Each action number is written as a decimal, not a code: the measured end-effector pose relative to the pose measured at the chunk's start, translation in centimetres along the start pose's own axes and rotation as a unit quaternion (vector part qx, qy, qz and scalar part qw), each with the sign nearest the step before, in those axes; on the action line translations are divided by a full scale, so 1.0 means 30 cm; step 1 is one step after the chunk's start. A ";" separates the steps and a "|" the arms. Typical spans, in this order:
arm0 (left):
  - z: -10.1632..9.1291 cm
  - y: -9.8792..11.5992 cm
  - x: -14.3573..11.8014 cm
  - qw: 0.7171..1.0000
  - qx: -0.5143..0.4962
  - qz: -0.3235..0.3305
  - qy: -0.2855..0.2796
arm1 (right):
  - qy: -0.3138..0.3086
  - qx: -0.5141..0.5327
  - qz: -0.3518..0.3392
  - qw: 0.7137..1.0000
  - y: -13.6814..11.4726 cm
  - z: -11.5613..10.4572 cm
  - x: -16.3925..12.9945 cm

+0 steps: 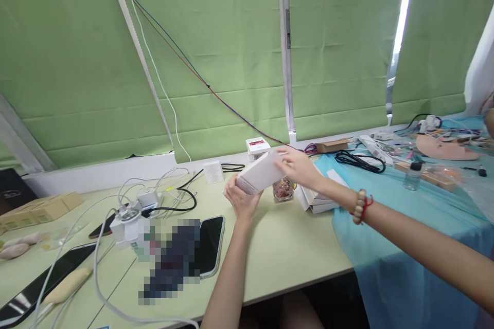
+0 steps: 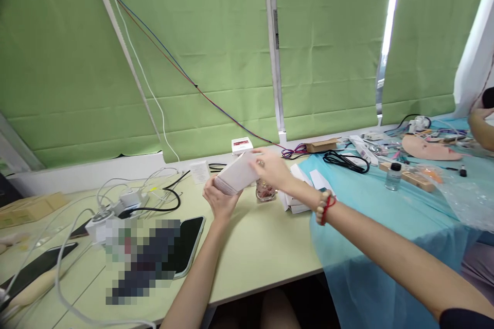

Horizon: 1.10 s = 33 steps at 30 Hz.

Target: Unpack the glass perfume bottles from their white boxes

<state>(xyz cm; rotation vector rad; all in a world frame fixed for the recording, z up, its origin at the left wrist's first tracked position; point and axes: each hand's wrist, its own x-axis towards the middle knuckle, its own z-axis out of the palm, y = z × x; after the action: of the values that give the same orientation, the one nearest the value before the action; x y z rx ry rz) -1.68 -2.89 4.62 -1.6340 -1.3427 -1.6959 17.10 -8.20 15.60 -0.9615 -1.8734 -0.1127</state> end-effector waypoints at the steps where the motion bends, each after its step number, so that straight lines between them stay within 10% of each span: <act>1: 0.002 -0.002 -0.002 0.999 0.008 -0.031 0.003 | 0.042 -0.013 0.034 0.998 0.026 -0.048 0.009; 7: 0.008 0.030 -0.014 0.997 -0.002 -0.077 -0.032 | 0.190 -0.190 0.089 0.959 0.214 -0.284 -0.056; 18: 0.009 0.041 -0.038 0.993 -0.066 -0.064 -0.071 | -0.071 -0.147 0.050 0.985 0.362 -0.242 -0.291; 27: 0.000 0.049 -0.046 0.986 -0.122 0.053 -0.096 | 0.022 -0.037 0.071 0.997 0.166 -0.177 -0.160; 33: 0.024 0.069 -0.053 0.974 -0.178 0.133 -0.049 | -0.132 0.077 0.117 0.981 -0.055 0.029 -0.089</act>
<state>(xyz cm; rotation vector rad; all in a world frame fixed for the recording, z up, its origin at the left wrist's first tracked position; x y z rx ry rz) 0.74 -3.68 3.74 -2.0144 -0.8416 -1.7817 15.92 -10.43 13.56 -1.1217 -1.9573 0.3108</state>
